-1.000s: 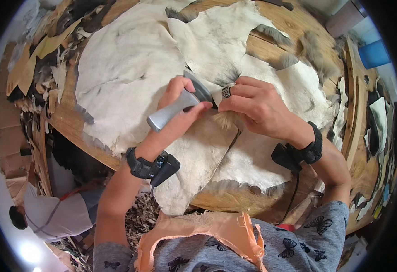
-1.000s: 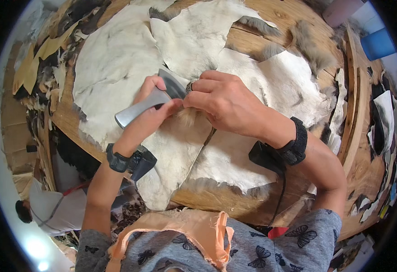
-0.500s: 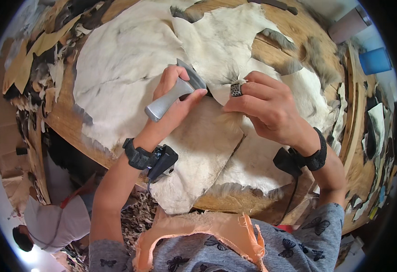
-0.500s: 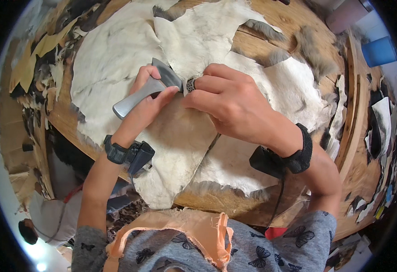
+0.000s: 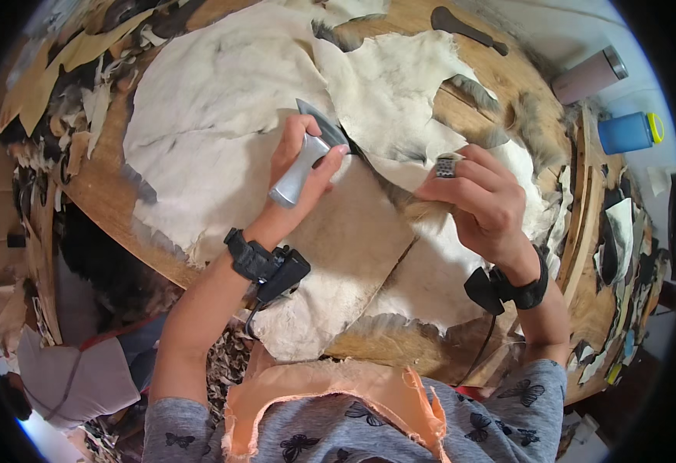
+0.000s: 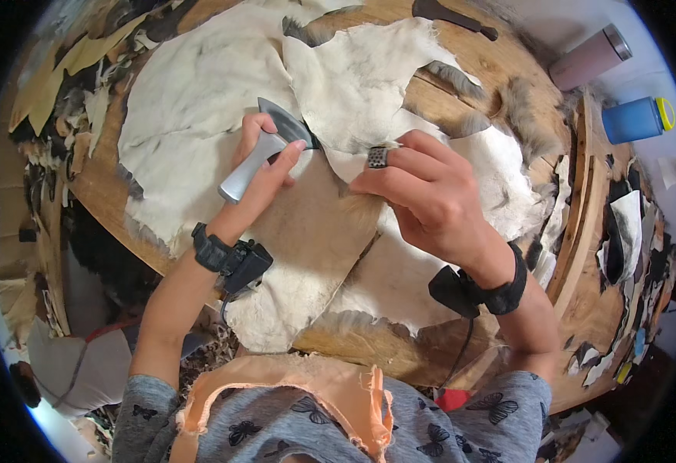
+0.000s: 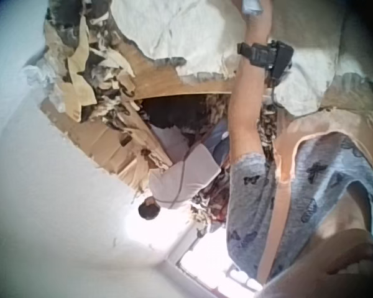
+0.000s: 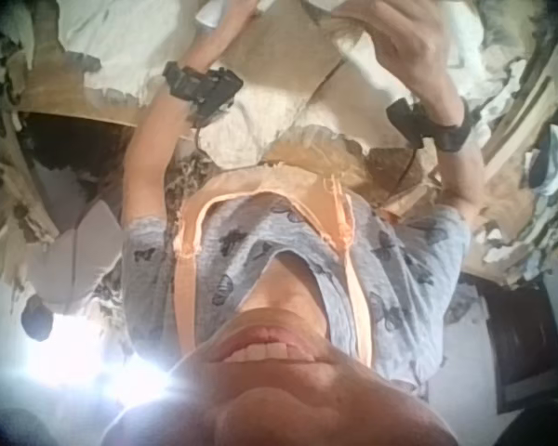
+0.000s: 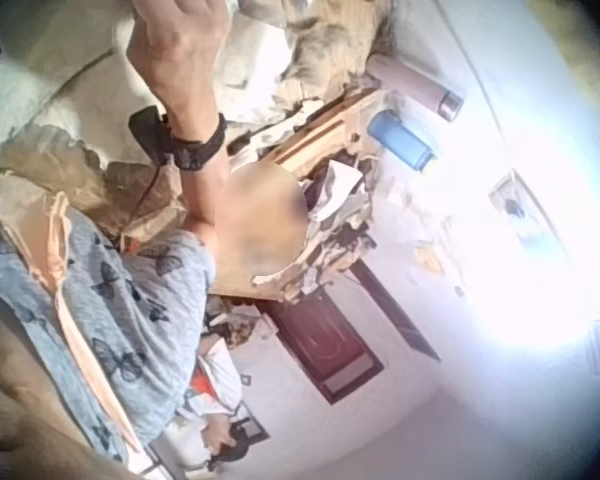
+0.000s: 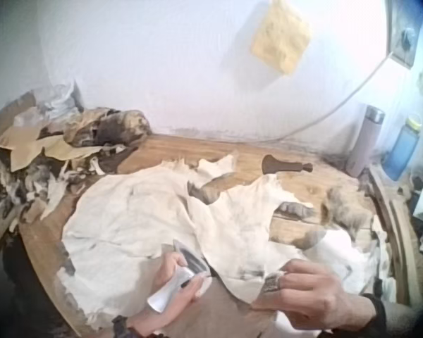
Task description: Sorting and cutting animal hides/fur on a workshop table.
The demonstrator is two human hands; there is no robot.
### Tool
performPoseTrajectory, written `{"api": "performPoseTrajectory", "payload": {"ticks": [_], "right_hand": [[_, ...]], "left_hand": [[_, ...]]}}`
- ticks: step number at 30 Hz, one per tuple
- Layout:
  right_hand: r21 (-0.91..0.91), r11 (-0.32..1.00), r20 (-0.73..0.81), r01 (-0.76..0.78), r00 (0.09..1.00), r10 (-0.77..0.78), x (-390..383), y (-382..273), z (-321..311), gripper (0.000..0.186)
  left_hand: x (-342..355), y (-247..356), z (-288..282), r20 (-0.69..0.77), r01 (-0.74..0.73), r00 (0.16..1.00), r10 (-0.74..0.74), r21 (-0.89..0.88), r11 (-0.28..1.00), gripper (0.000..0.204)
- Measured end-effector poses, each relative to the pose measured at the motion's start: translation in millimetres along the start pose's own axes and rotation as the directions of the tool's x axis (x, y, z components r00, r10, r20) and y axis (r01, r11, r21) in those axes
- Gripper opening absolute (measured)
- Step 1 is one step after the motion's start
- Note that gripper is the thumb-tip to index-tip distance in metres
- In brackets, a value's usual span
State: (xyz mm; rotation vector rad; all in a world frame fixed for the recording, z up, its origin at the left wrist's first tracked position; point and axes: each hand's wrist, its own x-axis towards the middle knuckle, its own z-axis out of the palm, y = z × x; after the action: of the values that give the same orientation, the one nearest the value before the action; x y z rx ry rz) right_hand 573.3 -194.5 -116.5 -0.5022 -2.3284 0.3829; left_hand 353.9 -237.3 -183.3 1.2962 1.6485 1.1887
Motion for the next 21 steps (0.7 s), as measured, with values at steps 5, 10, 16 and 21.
{"api": "performPoseTrajectory", "payload": {"ticks": [5,10,16,21], "right_hand": [[0.095,0.904,-0.089,-0.416,0.901,0.424,-9,5,-19,0.018],[0.311,0.625,-0.202,-0.716,0.592,0.78,-56,72,-37,0.026],[-0.085,0.816,-0.096,-0.572,0.819,0.565,-54,10,-44,0.037],[0.188,0.929,0.081,-0.319,0.948,0.309,-46,-71,-21,0.049]], "left_hand": [[1,-4,-3,-0.019,0.03,0.999,-0.03,-0.001,1.0,0.03],[-4,11,3,-0.058,0.089,0.993,-0.106,-0.234,0.968,0.023],[-30,49,-10,0.229,-0.101,0.97,0.084,0.066,0.993,0.016],[-57,79,26,0.724,-0.461,0.589,0.359,-0.065,0.885,0.014]]}}
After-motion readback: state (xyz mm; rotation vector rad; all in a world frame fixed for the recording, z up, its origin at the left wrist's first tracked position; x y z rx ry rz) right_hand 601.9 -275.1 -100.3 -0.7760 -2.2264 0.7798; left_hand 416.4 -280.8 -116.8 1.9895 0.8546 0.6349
